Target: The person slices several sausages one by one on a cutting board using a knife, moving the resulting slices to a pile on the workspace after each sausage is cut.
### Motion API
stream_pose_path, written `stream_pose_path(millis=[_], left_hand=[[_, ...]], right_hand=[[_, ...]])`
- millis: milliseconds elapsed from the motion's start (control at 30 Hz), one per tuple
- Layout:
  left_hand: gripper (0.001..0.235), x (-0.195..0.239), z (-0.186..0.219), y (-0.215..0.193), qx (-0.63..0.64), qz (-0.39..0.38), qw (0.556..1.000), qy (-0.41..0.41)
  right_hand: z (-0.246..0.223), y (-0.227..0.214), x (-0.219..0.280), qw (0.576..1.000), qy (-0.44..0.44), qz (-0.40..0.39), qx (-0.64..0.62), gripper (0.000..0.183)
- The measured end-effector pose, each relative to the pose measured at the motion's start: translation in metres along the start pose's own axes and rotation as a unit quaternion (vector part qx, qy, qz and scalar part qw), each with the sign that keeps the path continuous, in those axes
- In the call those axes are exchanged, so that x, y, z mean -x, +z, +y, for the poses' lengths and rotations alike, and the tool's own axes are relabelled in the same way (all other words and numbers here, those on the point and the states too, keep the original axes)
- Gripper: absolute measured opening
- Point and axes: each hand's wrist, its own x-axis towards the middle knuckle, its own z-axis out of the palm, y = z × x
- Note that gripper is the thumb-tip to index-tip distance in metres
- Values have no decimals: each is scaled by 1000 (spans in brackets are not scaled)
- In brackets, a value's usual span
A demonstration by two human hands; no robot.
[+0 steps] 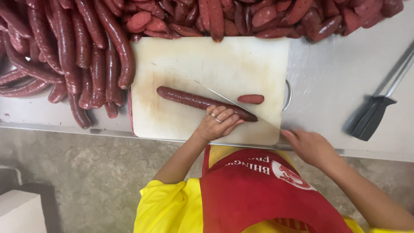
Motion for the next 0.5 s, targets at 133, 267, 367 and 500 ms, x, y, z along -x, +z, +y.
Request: stream_pose_path(millis=[133, 267, 367, 500], left_hand=[[27, 4, -6, 3, 10, 14, 1000, -9], [26, 1, -11, 4, 35, 12, 999, -8], [25, 2, -11, 5, 48, 10, 999, -9], [25, 5, -10, 8, 60, 10, 998, -30]], right_hand=[[33, 14, 86, 937, 298, -88, -162, 53], [47, 33, 163, 917, 355, -112, -145, 51], [45, 29, 179, 995, 29, -37, 88, 57], [-1, 4, 124, 946, 303, -110, -24, 49]])
